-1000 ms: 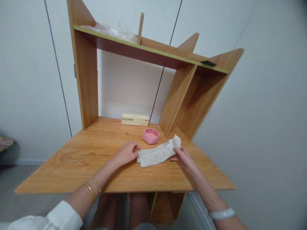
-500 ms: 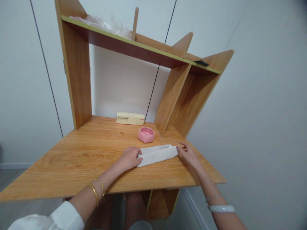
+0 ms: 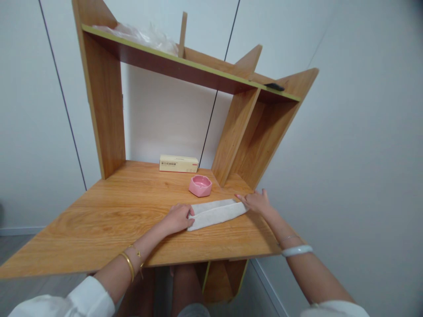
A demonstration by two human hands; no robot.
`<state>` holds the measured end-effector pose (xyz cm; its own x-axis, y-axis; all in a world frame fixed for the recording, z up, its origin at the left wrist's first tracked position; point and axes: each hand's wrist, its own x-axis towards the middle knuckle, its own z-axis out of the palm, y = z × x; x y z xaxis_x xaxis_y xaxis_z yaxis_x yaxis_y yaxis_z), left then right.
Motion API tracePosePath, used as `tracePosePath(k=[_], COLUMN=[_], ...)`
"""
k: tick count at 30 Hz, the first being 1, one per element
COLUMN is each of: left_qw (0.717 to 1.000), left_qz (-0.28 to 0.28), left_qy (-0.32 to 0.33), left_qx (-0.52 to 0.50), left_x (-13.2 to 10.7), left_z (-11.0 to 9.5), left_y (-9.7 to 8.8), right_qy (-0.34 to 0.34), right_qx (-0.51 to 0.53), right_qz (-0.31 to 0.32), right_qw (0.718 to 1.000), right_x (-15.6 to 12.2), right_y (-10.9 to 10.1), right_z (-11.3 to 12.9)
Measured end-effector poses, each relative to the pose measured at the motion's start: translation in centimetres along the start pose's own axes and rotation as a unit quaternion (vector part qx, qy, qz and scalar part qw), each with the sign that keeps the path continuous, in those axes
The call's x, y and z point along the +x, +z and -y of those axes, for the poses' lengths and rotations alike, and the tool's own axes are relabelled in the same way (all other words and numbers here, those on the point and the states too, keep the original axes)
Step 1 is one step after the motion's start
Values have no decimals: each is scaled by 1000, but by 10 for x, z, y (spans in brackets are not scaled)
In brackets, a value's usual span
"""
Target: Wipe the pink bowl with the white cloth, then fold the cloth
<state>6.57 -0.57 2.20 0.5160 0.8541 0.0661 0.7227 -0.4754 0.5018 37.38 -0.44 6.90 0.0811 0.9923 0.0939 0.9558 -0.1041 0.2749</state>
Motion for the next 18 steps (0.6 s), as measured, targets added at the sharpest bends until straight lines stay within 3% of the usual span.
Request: tracePosePath(k=[3, 6, 10, 14, 18], left_qw=[1000, 1000, 999, 995, 992], left_qz=[-13, -27, -7, 13, -81], left_qy=[5, -3, -43, -91, -65], left_qx=[9, 8, -13, -23, 72], left_x=[-2, -1, 6, 11, 7], left_z=[-2, -5, -5, -4, -15], left_y=[-2, -5, -8, -13, -14], right_qy=[51, 42, 30, 61, 93], right_qx=[21, 156, 334, 382, 450], right_qz=[-19, -23, 58, 123, 105], right_qw=[998, 987, 940, 914, 882], right_x=[-2, -6, -7, -4, -4], right_y=[2, 11, 27, 36, 31], right_z=[-12, -17, -20, -21, -13])
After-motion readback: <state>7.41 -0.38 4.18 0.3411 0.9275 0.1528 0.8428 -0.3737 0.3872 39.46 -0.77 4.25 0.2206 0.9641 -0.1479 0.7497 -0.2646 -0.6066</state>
